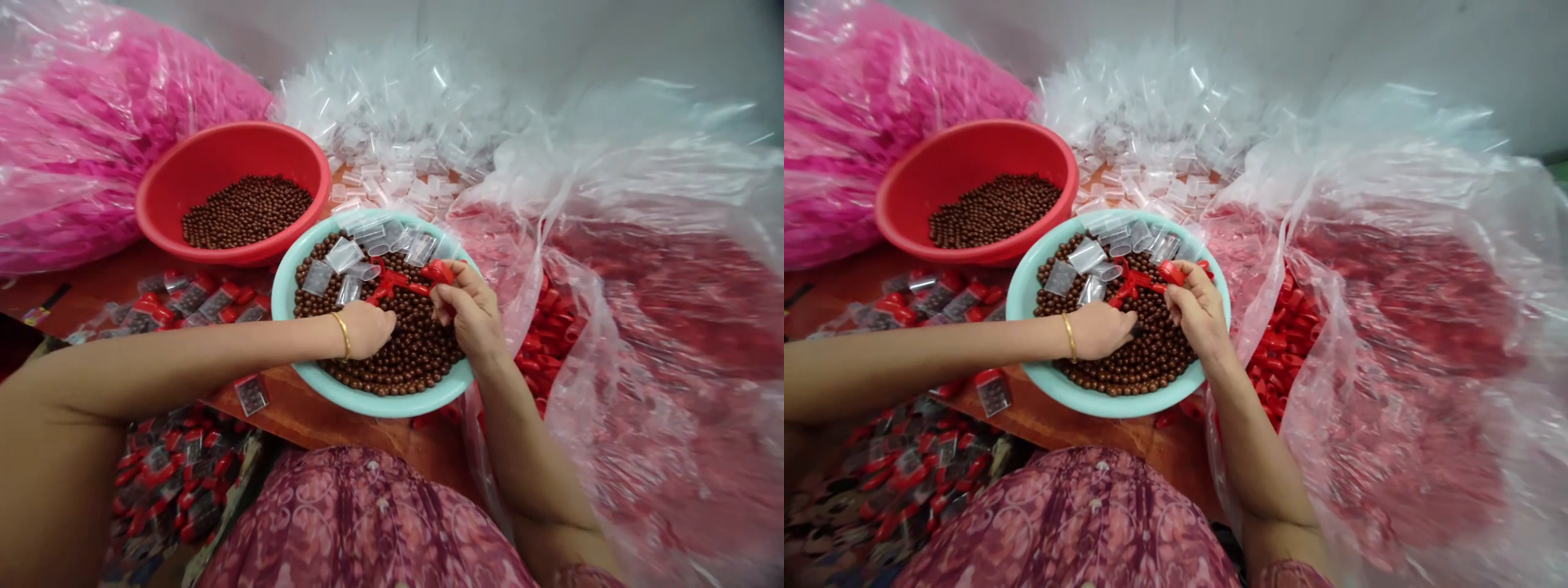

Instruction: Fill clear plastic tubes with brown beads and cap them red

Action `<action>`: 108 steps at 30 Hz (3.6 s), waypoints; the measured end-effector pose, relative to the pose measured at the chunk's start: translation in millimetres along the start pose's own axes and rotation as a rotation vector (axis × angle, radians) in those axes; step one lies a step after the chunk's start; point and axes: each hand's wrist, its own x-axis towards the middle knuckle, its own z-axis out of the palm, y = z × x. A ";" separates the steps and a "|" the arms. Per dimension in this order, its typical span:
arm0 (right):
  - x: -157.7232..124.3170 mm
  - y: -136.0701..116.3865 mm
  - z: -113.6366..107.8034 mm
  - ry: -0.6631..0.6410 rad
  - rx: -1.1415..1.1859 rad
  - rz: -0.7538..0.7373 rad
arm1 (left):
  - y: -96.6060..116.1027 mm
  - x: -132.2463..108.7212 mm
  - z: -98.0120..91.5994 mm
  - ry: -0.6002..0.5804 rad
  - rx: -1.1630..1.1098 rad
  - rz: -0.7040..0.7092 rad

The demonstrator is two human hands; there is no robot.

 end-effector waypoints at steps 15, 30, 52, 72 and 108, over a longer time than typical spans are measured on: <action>0.1 4.1 -5.0 0.066 0.137 -0.058 | -19.4 7.8 9.5 0.337 -1.527 0.162; -19.0 -4.3 -5.2 -0.029 -0.184 -0.047 | -15.1 0.5 4.3 0.238 -1.600 0.357; -10.5 -12.3 10.3 -0.622 -1.619 -0.080 | -28.4 -1.1 -6.6 0.399 -1.991 0.288; 20.8 -62.6 9.3 -0.375 -0.420 -0.131 | -21.6 -1.9 -7.0 0.287 -1.822 0.249; -10.0 -25.8 -7.3 -0.021 -1.113 -0.769 | -15.8 -10.1 -13.1 0.274 -1.677 0.288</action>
